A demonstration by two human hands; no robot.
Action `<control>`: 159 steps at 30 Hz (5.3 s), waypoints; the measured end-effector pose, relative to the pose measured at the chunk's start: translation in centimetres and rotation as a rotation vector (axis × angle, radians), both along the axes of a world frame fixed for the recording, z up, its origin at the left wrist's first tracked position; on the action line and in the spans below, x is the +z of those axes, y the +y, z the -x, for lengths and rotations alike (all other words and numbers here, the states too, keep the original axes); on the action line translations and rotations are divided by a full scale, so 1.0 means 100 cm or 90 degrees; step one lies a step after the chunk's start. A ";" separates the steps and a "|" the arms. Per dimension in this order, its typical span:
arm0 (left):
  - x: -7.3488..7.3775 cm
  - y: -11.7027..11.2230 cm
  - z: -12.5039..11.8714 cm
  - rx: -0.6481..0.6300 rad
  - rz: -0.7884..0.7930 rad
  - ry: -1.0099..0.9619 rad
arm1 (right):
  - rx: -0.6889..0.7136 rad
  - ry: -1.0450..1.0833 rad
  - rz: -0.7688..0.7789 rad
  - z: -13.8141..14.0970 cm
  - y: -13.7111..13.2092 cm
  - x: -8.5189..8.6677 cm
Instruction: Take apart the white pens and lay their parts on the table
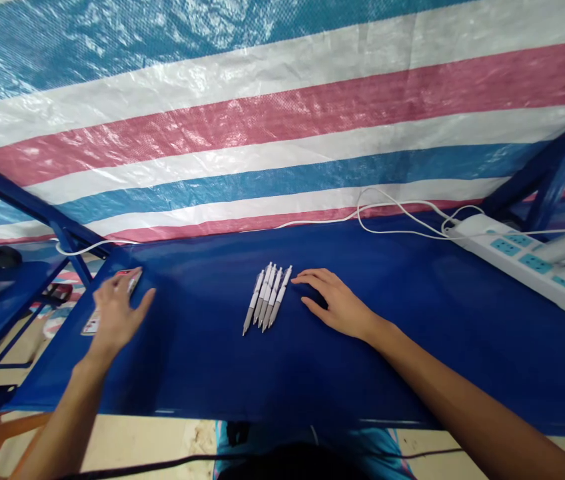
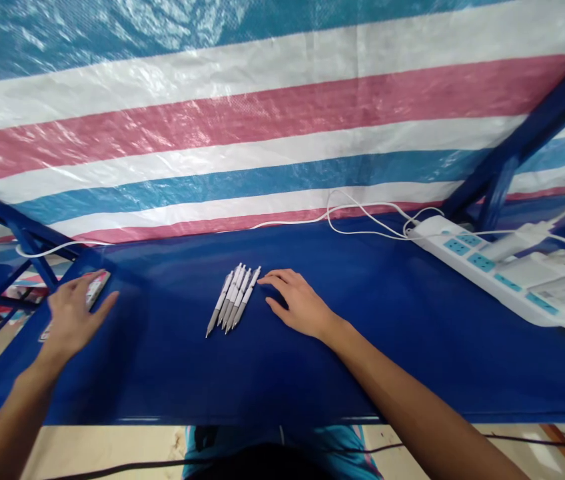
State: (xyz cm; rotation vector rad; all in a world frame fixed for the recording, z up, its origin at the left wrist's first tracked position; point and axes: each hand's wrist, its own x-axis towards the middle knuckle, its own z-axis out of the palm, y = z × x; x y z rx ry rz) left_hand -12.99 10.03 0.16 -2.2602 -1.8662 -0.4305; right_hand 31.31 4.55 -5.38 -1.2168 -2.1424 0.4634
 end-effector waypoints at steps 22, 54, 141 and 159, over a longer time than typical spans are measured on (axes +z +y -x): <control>-0.034 -0.013 -0.173 -0.452 0.166 -0.130 | 0.134 -0.161 -0.173 -0.003 0.004 0.007; -0.034 0.010 -0.224 -0.504 -0.070 -0.296 | -0.138 0.422 0.172 -0.017 0.016 0.015; -0.042 0.005 -0.223 -0.436 0.040 -0.246 | -0.020 -0.180 0.014 -0.021 0.010 0.013; -0.032 0.009 -0.222 -0.408 0.085 -0.281 | -0.043 0.034 0.052 -0.015 0.009 0.019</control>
